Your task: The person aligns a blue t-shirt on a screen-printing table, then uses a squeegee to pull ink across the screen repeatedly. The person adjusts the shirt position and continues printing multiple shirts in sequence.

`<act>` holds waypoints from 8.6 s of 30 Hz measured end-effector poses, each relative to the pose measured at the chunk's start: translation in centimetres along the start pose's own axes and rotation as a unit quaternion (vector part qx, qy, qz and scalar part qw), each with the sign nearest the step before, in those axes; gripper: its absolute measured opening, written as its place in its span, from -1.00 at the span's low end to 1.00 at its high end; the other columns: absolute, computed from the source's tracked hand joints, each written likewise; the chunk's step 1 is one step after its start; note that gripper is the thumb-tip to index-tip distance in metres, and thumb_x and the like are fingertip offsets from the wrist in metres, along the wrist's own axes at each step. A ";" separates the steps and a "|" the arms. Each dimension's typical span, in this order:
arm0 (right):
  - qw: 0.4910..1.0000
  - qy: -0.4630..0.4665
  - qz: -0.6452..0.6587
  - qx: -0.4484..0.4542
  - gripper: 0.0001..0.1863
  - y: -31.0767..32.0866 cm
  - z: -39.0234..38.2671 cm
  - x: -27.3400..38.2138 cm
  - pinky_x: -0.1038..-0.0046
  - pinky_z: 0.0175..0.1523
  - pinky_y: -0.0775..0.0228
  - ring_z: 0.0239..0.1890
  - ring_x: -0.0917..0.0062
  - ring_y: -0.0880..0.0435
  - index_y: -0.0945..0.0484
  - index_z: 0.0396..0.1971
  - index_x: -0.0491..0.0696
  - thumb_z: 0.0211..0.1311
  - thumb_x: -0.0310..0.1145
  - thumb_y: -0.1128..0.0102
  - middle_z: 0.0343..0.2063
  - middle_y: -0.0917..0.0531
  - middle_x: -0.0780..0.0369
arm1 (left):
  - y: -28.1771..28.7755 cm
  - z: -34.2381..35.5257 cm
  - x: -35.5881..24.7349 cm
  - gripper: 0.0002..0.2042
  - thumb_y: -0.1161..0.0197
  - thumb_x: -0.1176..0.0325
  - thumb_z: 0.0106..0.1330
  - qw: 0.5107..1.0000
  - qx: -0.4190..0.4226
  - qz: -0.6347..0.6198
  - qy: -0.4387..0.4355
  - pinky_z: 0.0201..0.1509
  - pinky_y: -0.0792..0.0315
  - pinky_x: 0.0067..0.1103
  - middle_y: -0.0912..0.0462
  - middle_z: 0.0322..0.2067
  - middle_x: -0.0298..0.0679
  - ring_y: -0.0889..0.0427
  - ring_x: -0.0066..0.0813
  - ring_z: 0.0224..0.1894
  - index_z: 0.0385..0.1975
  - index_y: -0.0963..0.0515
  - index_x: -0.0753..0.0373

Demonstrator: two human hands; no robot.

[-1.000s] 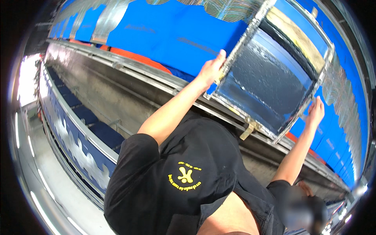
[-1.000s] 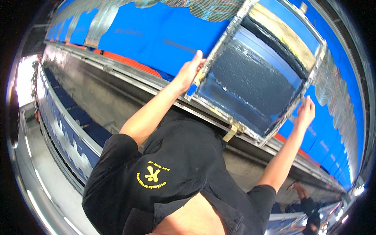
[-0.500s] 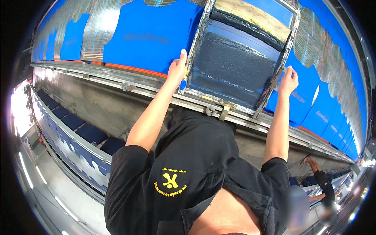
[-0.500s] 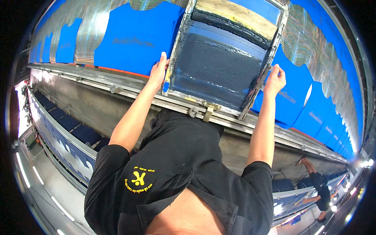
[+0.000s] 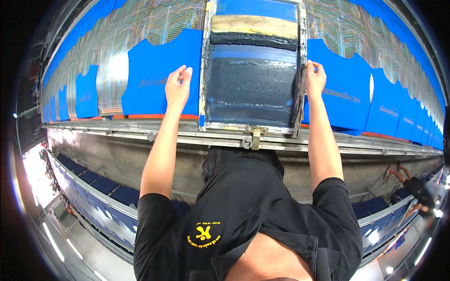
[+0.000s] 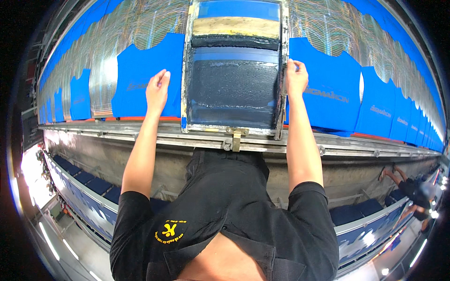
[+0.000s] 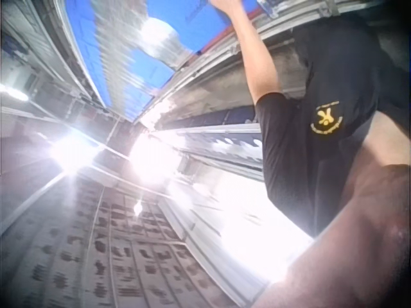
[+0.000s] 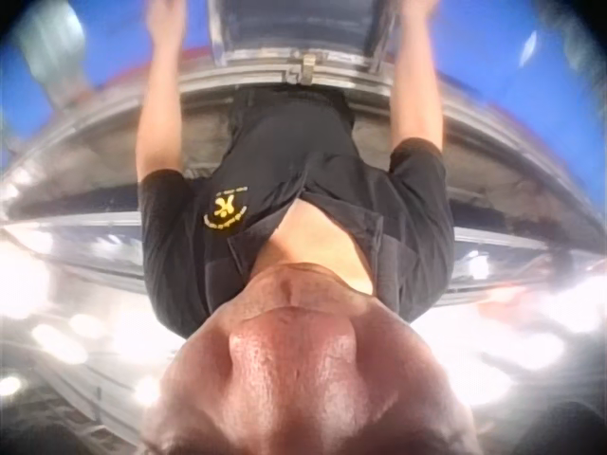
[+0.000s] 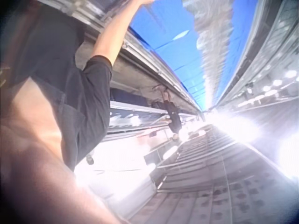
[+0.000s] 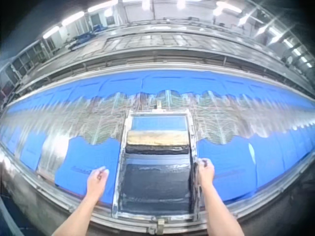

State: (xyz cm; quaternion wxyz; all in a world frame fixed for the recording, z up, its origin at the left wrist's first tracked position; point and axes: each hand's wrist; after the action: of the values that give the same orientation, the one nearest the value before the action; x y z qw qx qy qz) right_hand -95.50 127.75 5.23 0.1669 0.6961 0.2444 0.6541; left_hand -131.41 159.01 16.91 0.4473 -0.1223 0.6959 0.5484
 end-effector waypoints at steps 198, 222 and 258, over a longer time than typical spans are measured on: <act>0.951 -0.099 0.279 0.091 -0.50 -26.6 -26.3 16.9 0.57 -0.34 -0.27 -0.43 0.76 -0.40 -0.68 0.18 -0.09 0.60 0.04 -0.23 -0.37 -0.61 0.44 | 20.6 -1.6 22.2 -0.38 -0.45 0.49 0.02 0.871 0.210 0.231 -0.378 0.41 -0.36 -0.21 -0.71 0.14 -0.19 -0.65 -0.18 0.18 0.22 -0.64 0.19; 0.988 0.146 0.014 0.057 -0.35 -24.4 -25.7 20.4 0.32 -0.03 -0.43 -0.22 0.39 -0.61 -0.69 0.15 -0.14 0.49 0.19 -0.24 -0.28 -0.67 0.22 | 18.9 22.4 13.8 -0.53 -0.49 -0.14 0.24 0.839 0.308 0.340 -0.291 0.01 -0.62 -0.17 -0.82 -0.29 -0.09 -0.81 -0.06 -0.14 -0.22 -0.80 0.21; 0.843 0.448 -0.288 0.077 -0.50 -25.8 -28.5 30.2 0.26 -0.16 -0.49 -0.33 0.32 -0.72 -0.70 -0.57 0.06 -0.16 0.19 -0.68 -0.50 -0.66 0.30 | 23.9 20.5 13.5 -0.31 -0.44 -0.44 0.12 0.860 0.261 0.361 -0.248 -0.18 -0.65 -0.13 -0.76 -0.48 0.04 -0.77 0.10 -0.33 -0.53 -0.74 0.26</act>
State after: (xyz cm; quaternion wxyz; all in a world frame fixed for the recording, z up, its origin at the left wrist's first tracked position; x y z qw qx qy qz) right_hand -126.15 163.41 18.49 0.1656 0.2366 0.5318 0.7961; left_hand -144.92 190.05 22.36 0.3915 0.3984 0.6750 0.4820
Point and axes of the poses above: each hand's wrist, its own z-axis towards the middle knuckle, its own y-axis out of the back of the hand, x = y × z
